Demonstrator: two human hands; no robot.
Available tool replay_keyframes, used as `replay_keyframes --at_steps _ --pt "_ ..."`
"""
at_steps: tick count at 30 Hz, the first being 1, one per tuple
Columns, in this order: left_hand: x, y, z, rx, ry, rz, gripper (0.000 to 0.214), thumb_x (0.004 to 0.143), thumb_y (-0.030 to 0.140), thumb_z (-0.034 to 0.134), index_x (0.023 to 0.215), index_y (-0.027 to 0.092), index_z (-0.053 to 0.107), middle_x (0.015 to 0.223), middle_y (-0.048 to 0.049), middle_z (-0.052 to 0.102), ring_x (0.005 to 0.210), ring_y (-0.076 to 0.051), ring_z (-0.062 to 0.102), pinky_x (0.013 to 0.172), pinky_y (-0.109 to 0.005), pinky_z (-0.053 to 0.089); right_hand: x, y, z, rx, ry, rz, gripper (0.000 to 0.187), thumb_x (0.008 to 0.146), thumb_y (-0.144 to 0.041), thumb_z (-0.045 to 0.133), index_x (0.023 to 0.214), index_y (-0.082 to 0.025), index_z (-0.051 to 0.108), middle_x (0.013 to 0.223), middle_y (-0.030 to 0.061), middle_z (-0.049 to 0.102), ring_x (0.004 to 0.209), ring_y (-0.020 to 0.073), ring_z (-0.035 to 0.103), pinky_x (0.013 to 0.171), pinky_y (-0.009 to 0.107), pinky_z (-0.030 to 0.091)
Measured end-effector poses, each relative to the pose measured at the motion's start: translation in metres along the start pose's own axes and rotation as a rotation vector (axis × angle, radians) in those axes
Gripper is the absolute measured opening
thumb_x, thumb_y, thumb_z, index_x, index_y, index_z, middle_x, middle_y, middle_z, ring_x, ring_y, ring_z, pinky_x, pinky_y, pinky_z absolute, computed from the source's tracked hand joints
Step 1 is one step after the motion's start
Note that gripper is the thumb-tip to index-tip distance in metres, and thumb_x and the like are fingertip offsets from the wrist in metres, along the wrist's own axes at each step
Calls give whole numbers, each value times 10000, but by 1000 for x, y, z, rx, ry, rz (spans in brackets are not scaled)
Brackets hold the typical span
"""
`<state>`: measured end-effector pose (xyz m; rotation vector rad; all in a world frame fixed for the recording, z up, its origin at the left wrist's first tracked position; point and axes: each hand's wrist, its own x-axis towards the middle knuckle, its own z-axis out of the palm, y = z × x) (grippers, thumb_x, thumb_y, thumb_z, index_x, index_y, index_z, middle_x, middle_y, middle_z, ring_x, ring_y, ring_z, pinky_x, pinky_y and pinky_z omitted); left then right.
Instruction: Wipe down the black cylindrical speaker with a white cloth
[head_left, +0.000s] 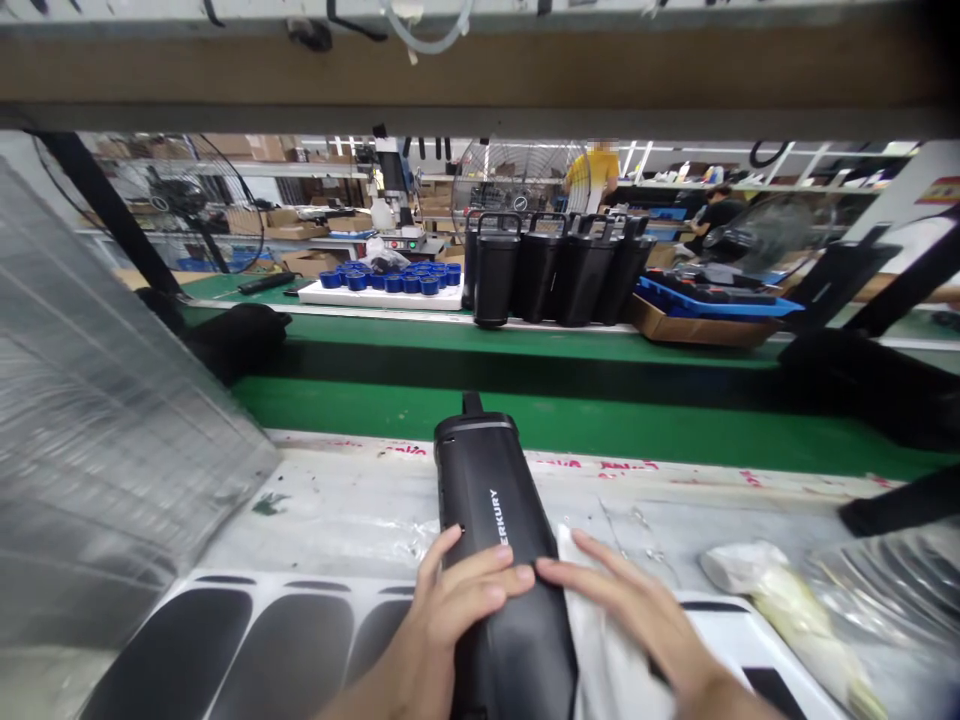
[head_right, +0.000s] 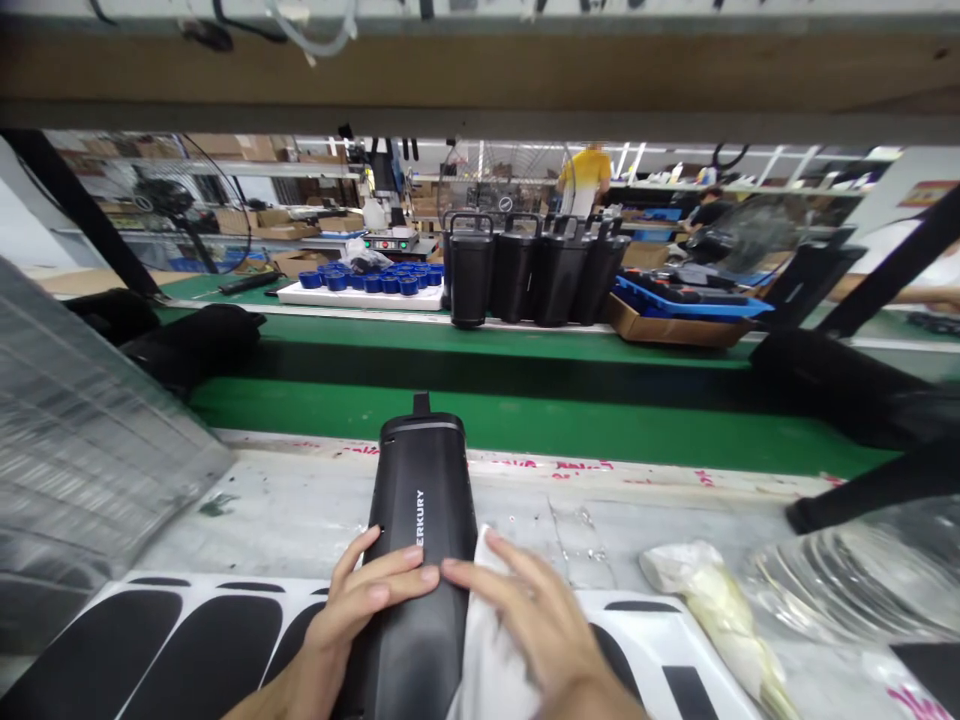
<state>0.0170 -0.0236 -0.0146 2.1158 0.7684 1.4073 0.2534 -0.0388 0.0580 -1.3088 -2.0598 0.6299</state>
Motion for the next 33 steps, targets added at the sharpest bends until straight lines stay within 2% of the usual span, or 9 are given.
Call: replay_keyframes --at_steps 5,8,10,13,15,20,26,30,33 --pt "-5 -4 -2 -57 36 -94 449 1016 191 322 1334 457 493 1293 83 676 1237 -220 615 1216 -499 196 -6 76 -32 -401 266 278 425 717 -485 414 534 -273 734 1021 173 694 1024 475 621 899 733 454" --pt "-7 -8 -6 -96 76 -275 369 1016 333 378 1354 375 520 1327 2 660 1295 -276 564 1220 -552 245 -9 90 -28 -493 404 286 517 714 -471 428 947 -212 810 1289 201 591 1314 519 395 998 761 352" --pt "-5 -7 -8 -109 174 -445 486 1003 444 391 1478 345 369 1527 -27 462 1431 -302 396 1237 -574 206 -7 77 -12 -322 352 259 571 849 -513 463 1366 -312 597 1543 66 347 1456 413 181 1072 737 285" --pt "-1 -3 -6 -170 262 -801 622 974 589 360 1531 329 266 1651 0 186 1531 -307 116 1251 -599 30 3 43 22 199 174 437 586 970 -672 362 1513 -458 304 1581 -78 249 1468 289 217 1162 652 202" --pt "1 -3 -5 -225 193 -897 671 949 647 361 1524 305 304 1658 -1 153 1541 -289 16 1250 -570 -44 10 22 43 457 22 467 678 974 -715 318 1532 -330 332 1570 -27 294 1468 254 227 1216 549 100" --pt "8 2 -14 -425 77 -793 809 899 694 451 1557 294 203 1665 -38 116 1539 -312 11 1245 -562 -58 10 -12 54 643 -84 508 794 926 -774 406 1552 -310 252 1600 -62 174 1494 166 85 1219 420 -35" --pt "39 35 -26 -981 27 -594 1154 747 451 816 1553 357 -4 1465 -123 512 1318 -398 519 1093 -562 463 3 -18 48 661 -103 296 817 955 -695 465 1575 -300 109 1608 -74 86 1484 146 -10 1224 343 20" --pt "44 38 -30 -861 163 -499 1101 756 261 804 1547 346 43 1403 -99 562 1212 -337 615 1007 -467 549 1 -20 61 554 13 92 693 970 -576 554 1551 -390 225 1596 -93 162 1482 185 92 1228 355 143" --pt "44 36 -36 -702 282 -472 1111 719 238 820 1549 313 85 1448 -87 512 1245 -318 586 1029 -423 532 0 -33 74 530 1 160 965 866 -543 719 1571 -393 77 1605 -65 158 1475 212 157 1205 378 246"
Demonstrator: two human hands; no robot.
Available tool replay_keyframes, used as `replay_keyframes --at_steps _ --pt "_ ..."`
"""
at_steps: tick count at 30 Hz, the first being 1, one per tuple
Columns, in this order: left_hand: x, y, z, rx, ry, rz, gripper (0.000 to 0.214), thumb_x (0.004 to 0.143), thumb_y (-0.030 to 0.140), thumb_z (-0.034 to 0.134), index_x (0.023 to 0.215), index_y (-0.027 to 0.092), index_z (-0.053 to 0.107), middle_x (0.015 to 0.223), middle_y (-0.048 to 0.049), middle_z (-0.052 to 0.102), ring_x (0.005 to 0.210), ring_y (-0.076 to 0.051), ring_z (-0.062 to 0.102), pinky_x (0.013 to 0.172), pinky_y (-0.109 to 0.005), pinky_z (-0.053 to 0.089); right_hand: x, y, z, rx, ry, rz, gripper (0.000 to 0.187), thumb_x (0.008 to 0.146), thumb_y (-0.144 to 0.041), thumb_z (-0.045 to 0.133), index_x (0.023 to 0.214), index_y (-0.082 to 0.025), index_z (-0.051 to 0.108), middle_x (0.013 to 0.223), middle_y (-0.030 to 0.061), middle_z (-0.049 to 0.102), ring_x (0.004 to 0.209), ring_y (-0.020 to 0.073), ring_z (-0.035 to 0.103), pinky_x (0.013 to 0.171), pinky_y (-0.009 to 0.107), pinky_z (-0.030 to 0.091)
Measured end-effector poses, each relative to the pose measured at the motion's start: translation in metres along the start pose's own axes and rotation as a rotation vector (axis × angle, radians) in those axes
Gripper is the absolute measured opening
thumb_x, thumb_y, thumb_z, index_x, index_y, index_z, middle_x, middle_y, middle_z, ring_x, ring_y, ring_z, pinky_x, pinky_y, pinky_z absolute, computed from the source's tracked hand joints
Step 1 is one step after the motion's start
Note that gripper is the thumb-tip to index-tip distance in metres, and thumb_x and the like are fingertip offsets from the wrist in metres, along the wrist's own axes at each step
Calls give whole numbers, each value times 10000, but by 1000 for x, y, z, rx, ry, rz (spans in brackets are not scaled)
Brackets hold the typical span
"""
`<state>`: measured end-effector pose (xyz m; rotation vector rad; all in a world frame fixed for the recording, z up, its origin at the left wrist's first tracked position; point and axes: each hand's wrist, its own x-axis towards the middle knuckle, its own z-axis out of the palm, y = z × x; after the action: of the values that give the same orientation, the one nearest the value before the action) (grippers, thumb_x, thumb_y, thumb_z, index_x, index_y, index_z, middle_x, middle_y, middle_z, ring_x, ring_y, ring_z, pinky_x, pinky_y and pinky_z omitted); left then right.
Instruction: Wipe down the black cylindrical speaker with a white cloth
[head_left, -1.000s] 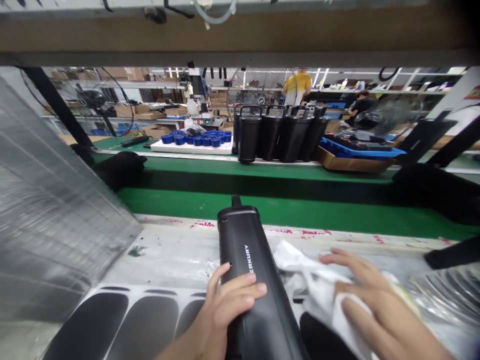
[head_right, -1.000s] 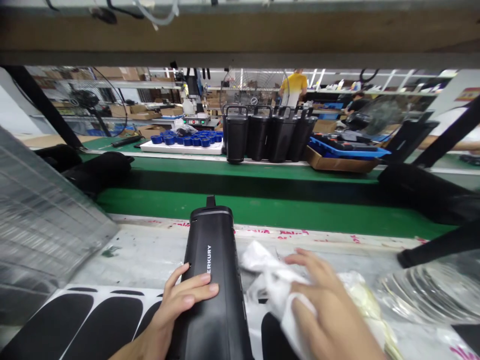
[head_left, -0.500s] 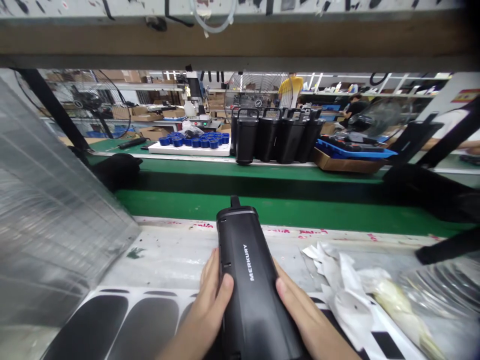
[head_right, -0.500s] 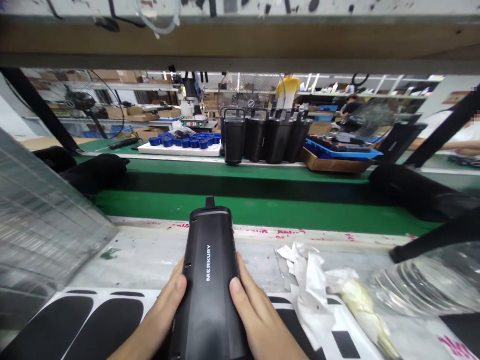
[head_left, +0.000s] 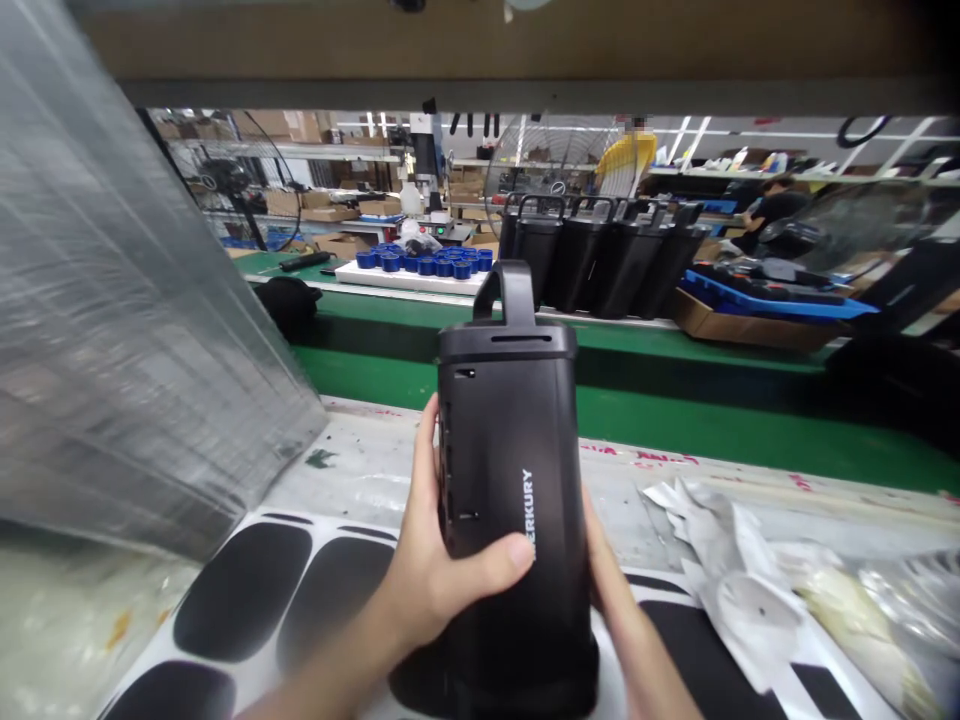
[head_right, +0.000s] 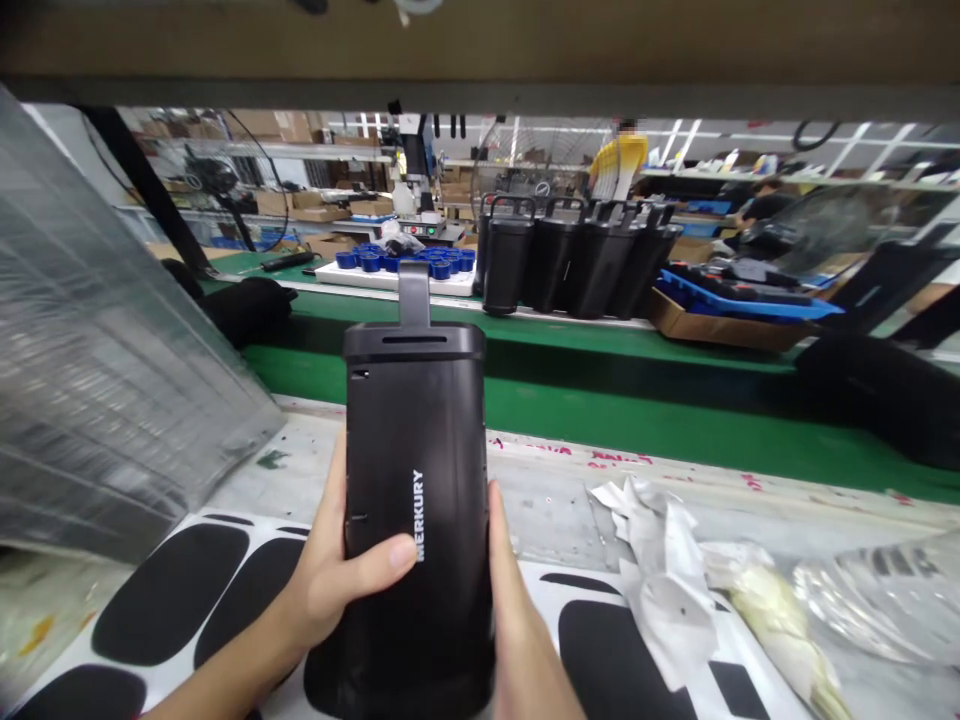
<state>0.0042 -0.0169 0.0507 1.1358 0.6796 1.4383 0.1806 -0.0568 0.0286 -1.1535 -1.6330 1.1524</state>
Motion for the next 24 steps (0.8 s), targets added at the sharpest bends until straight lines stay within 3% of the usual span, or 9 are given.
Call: replay_keyframes --at_steps 4,10,12,14,16,18,20,22,24 --pt "5 4 -6 38 15 22 1093 735 248 798 1556 263 77 1445 -93 510 1257 -300 570 1058 -411 506 2 -9 5 27 -108 157 1222 746 -385 828 1573 -305 -68 1605 18 182 1462 238 229 1187 429 278" --pt "12 4 -10 -1 -35 23 1060 747 243 795 1554 273 109 1512 -78 446 1351 -313 481 1155 -460 400 0 -16 -26 140 -306 231 907 903 -490 681 1555 -422 55 1614 -77 110 1463 168 224 1205 382 231" --pt "12 4 -11 -2 -47 32 1048 750 243 791 1552 268 118 1483 -80 478 1328 -313 503 1135 -454 422 3 -8 -38 26 -212 235 719 943 -585 575 1542 -432 208 1603 -89 178 1465 170 225 1222 434 175" --pt "12 4 -11 -5 -58 40 1034 750 248 789 1548 273 133 1455 -78 506 1304 -314 522 1119 -452 438 13 10 -55 -292 66 177 666 951 -659 416 1521 -323 344 1585 -24 264 1469 205 225 1226 479 142" --pt "12 3 -12 -4 -50 39 1019 753 252 788 1545 286 147 1445 -67 513 1301 -308 522 1119 -442 436 26 35 -79 -796 452 86 847 884 -660 259 1487 -79 388 1568 139 284 1478 286 181 1212 499 182" --pt "12 3 -14 -6 -31 23 1018 752 257 792 1543 297 152 1432 -59 520 1295 -300 526 1111 -433 442 36 58 -104 -929 551 168 956 778 -633 329 1331 135 464 1492 369 261 1443 491 106 1158 635 154" --pt "13 2 -14 -12 -17 6 1017 751 261 794 1541 298 155 1425 -62 527 1295 -306 526 1111 -446 437 41 69 -123 -948 515 237 714 712 -578 384 986 19 662 1116 408 579 1208 626 419 998 743 294" --pt "13 2 -15 -28 -12 -9 1027 749 266 794 1543 300 143 1445 -70 513 1317 -321 506 1126 -471 413 39 62 -127 -898 489 235 487 729 -552 397 807 -137 639 809 268 665 868 554 609 799 706 440" --pt "13 2 -14 -38 1 -12 1045 742 267 795 1547 289 129 1460 -78 498 1328 -326 494 1128 -474 402 32 42 -110 -808 446 151 433 808 -579 426 823 -196 627 829 155 689 783 417 652 733 563 523"
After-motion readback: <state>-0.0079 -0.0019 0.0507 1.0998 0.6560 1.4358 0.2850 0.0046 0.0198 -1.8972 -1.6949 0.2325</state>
